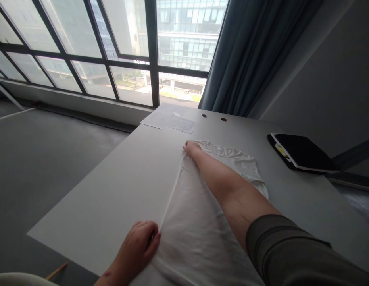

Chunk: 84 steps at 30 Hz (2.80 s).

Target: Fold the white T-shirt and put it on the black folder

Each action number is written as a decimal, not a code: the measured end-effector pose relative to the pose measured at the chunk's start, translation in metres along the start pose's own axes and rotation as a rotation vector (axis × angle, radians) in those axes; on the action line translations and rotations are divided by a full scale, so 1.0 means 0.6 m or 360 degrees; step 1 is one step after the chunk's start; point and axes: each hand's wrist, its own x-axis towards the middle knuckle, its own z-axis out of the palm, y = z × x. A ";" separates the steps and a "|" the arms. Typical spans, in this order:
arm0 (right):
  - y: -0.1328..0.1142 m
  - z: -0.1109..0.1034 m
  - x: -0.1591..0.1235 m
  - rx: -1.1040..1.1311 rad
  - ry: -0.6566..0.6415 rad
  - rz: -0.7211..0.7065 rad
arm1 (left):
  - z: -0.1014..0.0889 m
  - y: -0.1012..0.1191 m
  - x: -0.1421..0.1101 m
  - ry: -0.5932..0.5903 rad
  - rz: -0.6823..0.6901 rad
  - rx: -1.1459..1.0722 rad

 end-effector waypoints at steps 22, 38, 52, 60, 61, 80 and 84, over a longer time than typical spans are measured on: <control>0.082 -0.068 0.029 -0.0086 0.0392 -0.0072 | -0.021 0.024 -0.027 -0.0125 -0.0013 -0.0302; 0.270 -0.059 -0.068 -0.0002 0.0332 0.0116 | -0.012 0.118 0.006 -0.0515 0.0273 -0.0205; 0.286 0.007 -0.088 -0.0101 0.0403 0.0100 | 0.062 0.140 0.062 -0.0541 0.0307 0.0160; 0.279 0.031 -0.086 -0.0013 0.0329 0.0197 | 0.120 0.110 0.039 -0.0376 0.0578 0.0581; 0.279 0.032 -0.081 -0.0009 0.0361 0.0198 | 0.121 0.108 0.039 -0.0352 0.0557 0.0599; 0.268 -0.015 -0.077 -0.0112 0.0583 -0.0131 | 0.130 0.105 0.119 -0.0501 0.0552 0.0567; 0.311 -0.005 -0.237 -0.0209 0.0583 -0.0229 | 0.138 0.100 0.116 -0.0497 0.0545 0.0586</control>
